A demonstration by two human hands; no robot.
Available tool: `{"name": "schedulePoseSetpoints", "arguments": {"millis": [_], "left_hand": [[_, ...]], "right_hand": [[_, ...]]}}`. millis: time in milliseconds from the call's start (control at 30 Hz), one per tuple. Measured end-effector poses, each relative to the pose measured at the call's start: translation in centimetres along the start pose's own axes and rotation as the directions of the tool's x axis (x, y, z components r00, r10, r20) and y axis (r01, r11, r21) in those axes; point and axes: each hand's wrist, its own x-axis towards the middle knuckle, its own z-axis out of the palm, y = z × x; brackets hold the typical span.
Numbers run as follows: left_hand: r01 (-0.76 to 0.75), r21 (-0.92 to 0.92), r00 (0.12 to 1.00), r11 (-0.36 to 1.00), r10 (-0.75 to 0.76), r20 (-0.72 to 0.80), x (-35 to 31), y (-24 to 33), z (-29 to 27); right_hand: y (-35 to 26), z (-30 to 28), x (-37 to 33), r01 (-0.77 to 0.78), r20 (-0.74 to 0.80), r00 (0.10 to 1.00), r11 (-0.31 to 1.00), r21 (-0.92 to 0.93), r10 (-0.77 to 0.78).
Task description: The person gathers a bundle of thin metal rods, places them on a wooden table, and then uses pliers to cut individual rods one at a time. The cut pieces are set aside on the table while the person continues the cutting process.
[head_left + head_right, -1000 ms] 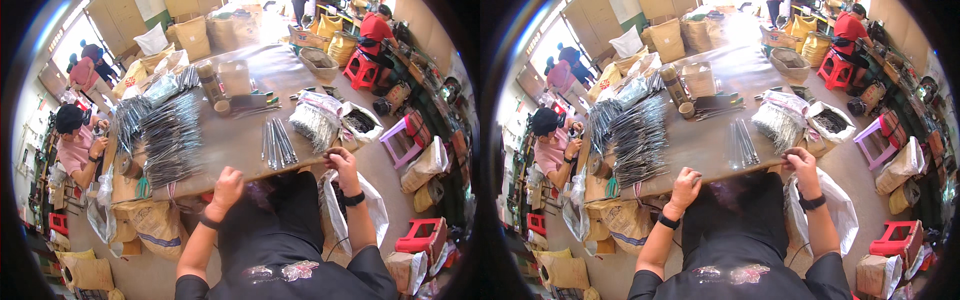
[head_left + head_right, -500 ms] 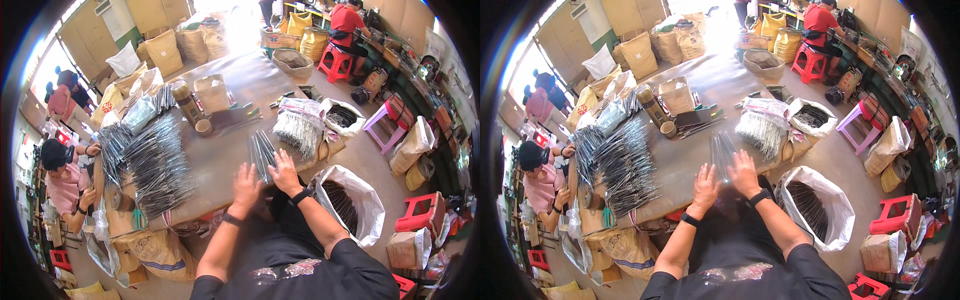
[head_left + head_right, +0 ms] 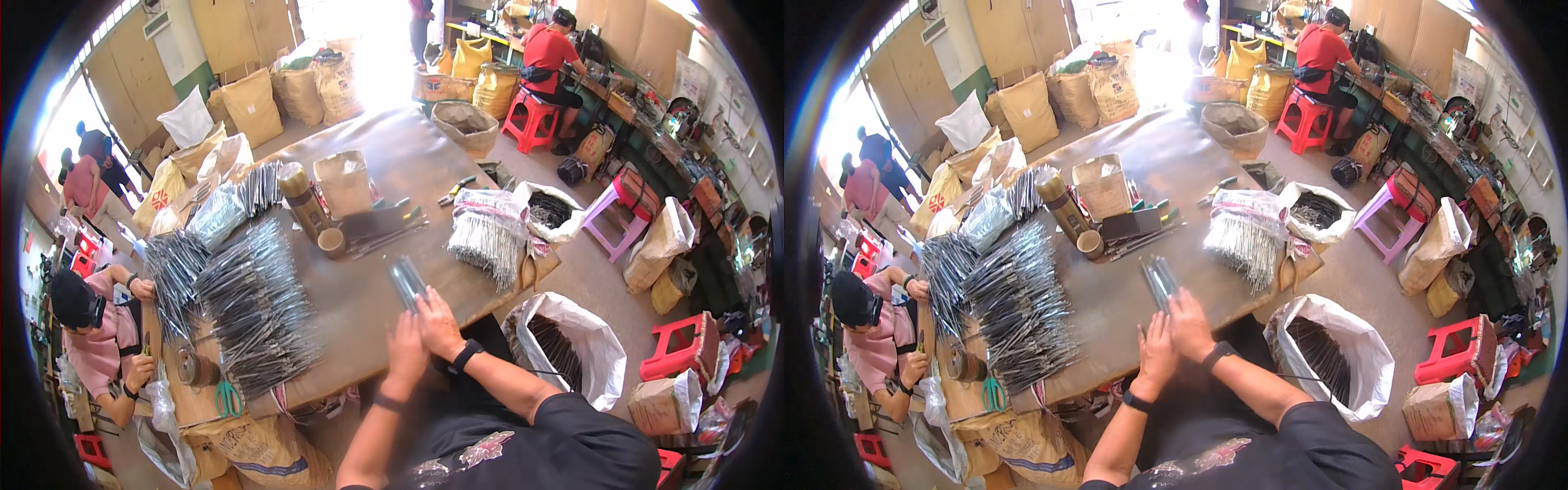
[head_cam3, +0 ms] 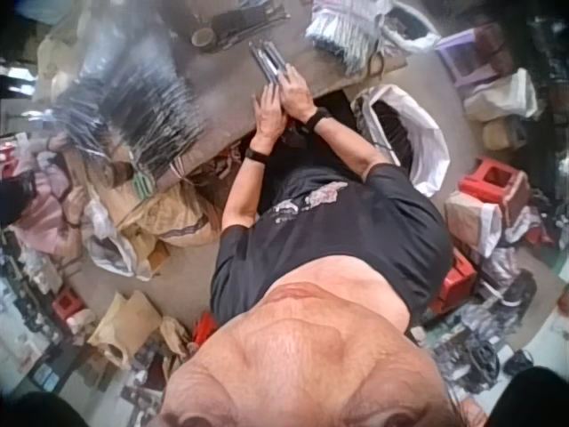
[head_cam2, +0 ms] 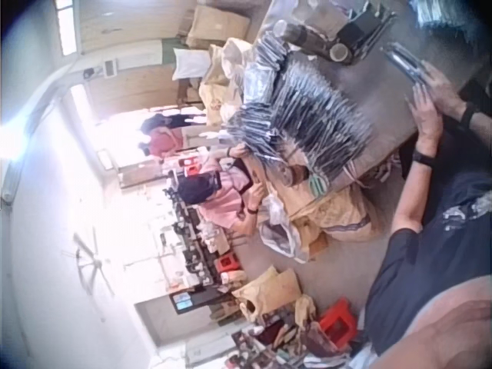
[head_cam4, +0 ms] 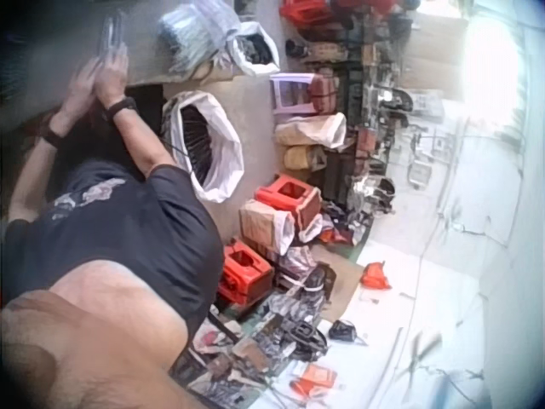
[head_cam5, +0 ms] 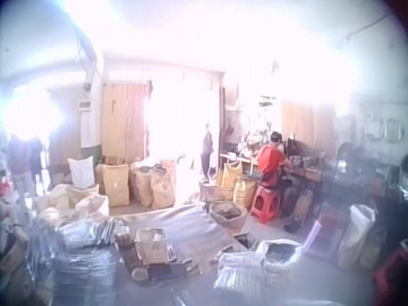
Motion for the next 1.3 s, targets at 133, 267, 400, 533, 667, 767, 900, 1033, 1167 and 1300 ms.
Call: {"name": "schedulePoseSetpoints", "arguments": {"millis": [133, 267, 400, 533, 667, 767, 900, 1033, 1167, 1300], "left_hand": [[0.036, 0.03, 0.997, 0.999, -0.034, -0.071, -0.8, -0.9, -1.2], [0.065, 0.039, 0.997, 0.997, -0.063, -0.048, -1.3, -1.6, -2.2], [0.032, 0.031, 0.985, 0.999, -0.027, -0.17, -1.9, -1.9, -2.5], [0.115, -0.071, 0.955, 0.991, -0.13, -0.268, -1.3, -2.5, -2.4], [0.226, -0.043, 0.946, 0.973, -0.23, -0.227, -1.3, -3.3, -2.5], [0.332, -0.096, 0.91, 0.938, -0.346, -0.229, -1.0, -3.4, -2.3], [0.431, -0.116, 0.874, 0.895, -0.446, -0.191, 0.1, -3.7, -2.5], [0.399, -0.892, 0.772, 0.211, -0.603, 0.202, 0.3, -3.8, -3.8], [0.393, -0.856, 0.688, -0.336, -0.51, 0.516, -0.8, -3.5, -5.6], [0.34, -0.831, 0.679, -0.439, -0.497, 0.54, -2.4, -2.7, -6.0]], "right_hand": [[-1.9, 0.5, 0.4, 0.021, 0.005, 1.0, 0.999, 0.048, -0.022], [-3.0, -0.8, 0.5, -0.024, 0.073, 0.997, 0.994, 0.111, 0.016], [-3.0, -4.6, -0.6, -0.11, 0.14, 0.987, 0.955, 0.275, 0.074], [-0.2, -10.0, -1.3, -0.049, -0.014, 0.998, 0.916, 0.399, 0.06], [5.8, -14.8, -1.6, -0.102, -0.231, 0.952, 0.922, 0.373, 0.199], [10.7, -16.7, -2.1, -0.264, -0.255, 0.895, 0.896, 0.356, 0.365], [15.7, -17.3, -3.1, -0.362, -0.298, 0.842, 0.881, 0.304, 0.449], [18.7, -17.5, -3.8, -0.379, -0.329, 0.85, 0.912, 0.158, 0.41], [20.4, -17.2, -4.0, -0.484, -0.198, 0.846, 0.869, 0.104, 0.494], [21.2, -16.0, -3.3, -0.563, -0.178, 0.817, 0.826, -0.041, 0.548]]}}
